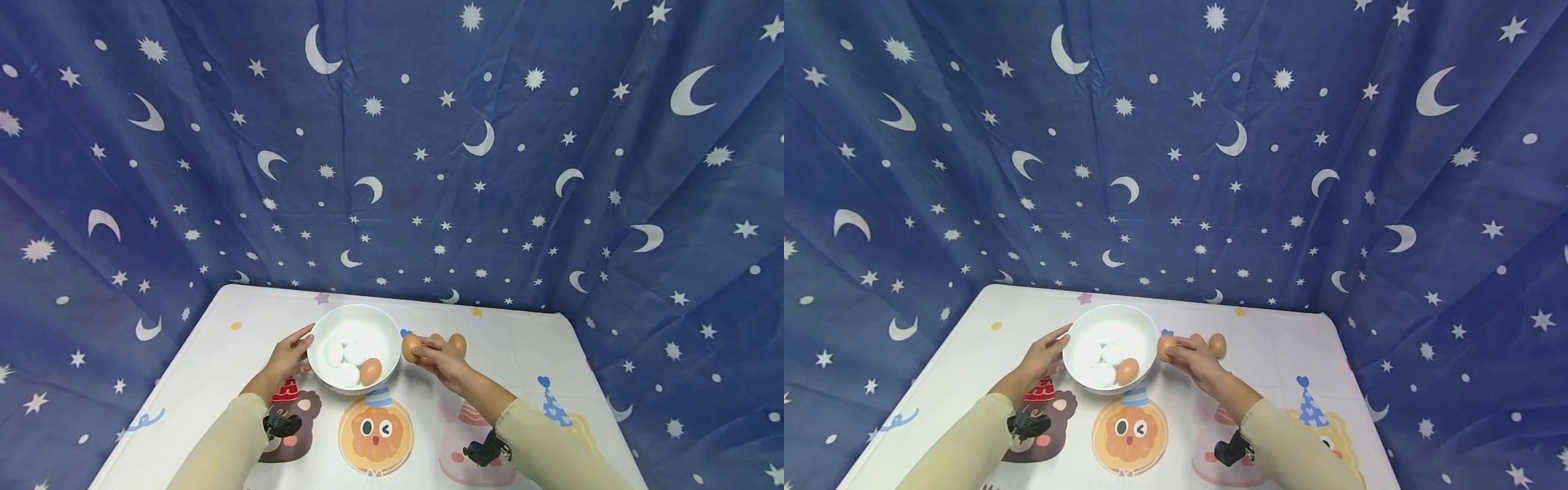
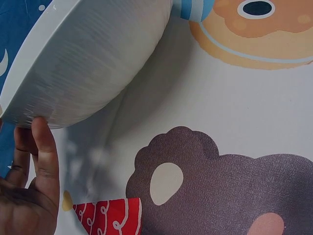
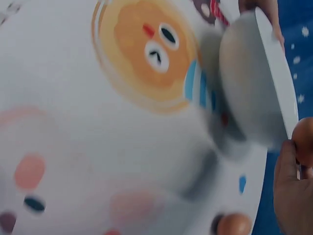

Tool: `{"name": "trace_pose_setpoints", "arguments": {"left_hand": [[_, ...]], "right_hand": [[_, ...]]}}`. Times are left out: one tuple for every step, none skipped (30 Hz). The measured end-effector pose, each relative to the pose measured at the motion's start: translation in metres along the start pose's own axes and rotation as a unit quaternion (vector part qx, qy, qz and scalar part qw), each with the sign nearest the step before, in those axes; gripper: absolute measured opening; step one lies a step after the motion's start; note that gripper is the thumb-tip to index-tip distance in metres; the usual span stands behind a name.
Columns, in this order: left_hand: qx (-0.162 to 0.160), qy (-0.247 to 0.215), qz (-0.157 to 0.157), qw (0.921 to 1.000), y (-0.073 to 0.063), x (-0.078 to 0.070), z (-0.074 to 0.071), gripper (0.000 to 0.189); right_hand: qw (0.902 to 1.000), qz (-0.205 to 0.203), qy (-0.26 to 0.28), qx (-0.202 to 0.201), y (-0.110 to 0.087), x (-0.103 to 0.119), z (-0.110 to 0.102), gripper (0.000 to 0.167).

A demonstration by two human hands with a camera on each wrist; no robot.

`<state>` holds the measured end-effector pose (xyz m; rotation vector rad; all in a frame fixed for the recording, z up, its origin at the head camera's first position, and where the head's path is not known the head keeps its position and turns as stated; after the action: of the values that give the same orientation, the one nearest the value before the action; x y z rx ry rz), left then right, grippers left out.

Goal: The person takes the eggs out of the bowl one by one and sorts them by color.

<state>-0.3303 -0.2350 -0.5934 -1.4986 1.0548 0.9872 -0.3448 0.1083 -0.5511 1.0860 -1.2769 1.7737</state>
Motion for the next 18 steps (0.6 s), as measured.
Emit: {"name": "trace_pose_setpoints", "arguments": {"left_hand": [[0.0, 0.0, -0.001, 1.0, 0.0, 0.0, 0.0, 0.052], [0.0, -0.001, -0.002, 1.0, -0.001, 0.0, 0.0, 0.053], [-0.002, -0.003, -0.004, 1.0, -0.001, 0.0, 0.0, 0.052], [-0.002, -0.004, -0.004, 1.0, -0.001, 0.0, 0.0, 0.053], [-0.002, -0.005, -0.005, 1.0, 0.0, 0.0, 0.0, 0.053], [-0.001, -0.006, -0.005, 1.0, 0.0, 0.0, 0.0, 0.053], [-0.001, -0.006, -0.005, 1.0, 0.0, 0.0, 0.0, 0.053], [0.0, -0.005, -0.005, 1.0, 0.0, 0.0, 0.0, 0.053], [0.0, -0.005, -0.005, 1.0, 0.0, 0.0, 0.0, 0.053], [0.0, -0.006, -0.005, 1.0, 0.0, 0.0, 0.0, 0.053], [-0.001, -0.007, -0.004, 1.0, 0.0, 0.0, 0.0, 0.053], [-0.001, -0.008, -0.004, 1.0, 0.0, 0.0, 0.0, 0.052], [-0.002, -0.008, -0.003, 1.0, 0.0, 0.0, 0.0, 0.052], [-0.003, -0.009, -0.003, 1.0, 0.001, 0.001, 0.0, 0.052], [-0.003, -0.009, -0.002, 1.0, 0.001, 0.001, 0.0, 0.052], [-0.004, -0.009, -0.002, 1.0, 0.001, 0.001, 0.0, 0.052], [-0.003, -0.007, -0.001, 1.0, 0.001, 0.002, 0.0, 0.052], [-0.003, -0.006, -0.002, 1.0, 0.002, 0.002, 0.0, 0.052]], "right_hand": [[1.0, -0.003, 0.003, -0.006, 0.0, 0.0, -0.007, 0.053], [0.9999, -0.004, 0.007, -0.013, 0.0, 0.0, -0.013, 0.053], [0.9997, -0.003, 0.012, -0.023, 0.0, 0.0, -0.02, 0.053], [0.9994, -0.005, 0.013, -0.033, -0.001, 0.0, -0.027, 0.053], [0.999, -0.004, 0.011, -0.042, -0.002, 0.0, -0.034, 0.053], [0.9987, -0.003, 0.011, -0.049, -0.003, 0.0, -0.04, 0.053], [0.9985, 0.002, 0.009, -0.055, -0.004, 0.0, -0.046, 0.053], [0.9981, 0.006, 0.01, -0.061, -0.005, 0.001, -0.052, 0.054], [0.9977, 0.009, 0.01, -0.067, -0.007, 0.001, -0.058, 0.055], [0.9975, 0.012, 0.006, -0.069, -0.008, 0.002, -0.064, 0.056], [0.9974, 0.014, 0.003, -0.071, -0.009, 0.003, -0.069, 0.057], [0.9972, 0.014, 0.006, -0.074, -0.009, 0.003, -0.075, 0.058], [0.9968, 0.015, 0.006, -0.078, -0.01, 0.004, -0.08, 0.058], [0.9965, 0.013, 0.009, -0.083, -0.01, 0.005, -0.085, 0.058], [0.9965, 0.011, 0.003, -0.083, -0.01, 0.006, -0.089, 0.058], [0.9962, 0.01, 0.0, -0.086, -0.01, 0.007, -0.094, 0.057], [0.9958, 0.009, -0.002, -0.092, -0.009, 0.008, -0.098, 0.057], [0.9953, 0.01, -0.004, -0.096, -0.009, 0.008, -0.102, 0.056]]}}
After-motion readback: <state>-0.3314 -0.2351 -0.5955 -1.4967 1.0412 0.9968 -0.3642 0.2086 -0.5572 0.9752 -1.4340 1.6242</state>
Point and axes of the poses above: each hand's wrist, its own y-axis towards the middle knuckle, its own z-axis out of the palm, x = y × z, the point moved 3 cm from there along y, towards the middle knuckle, and after that the axes turned 4 degrees about z, right-handed, at the moved point
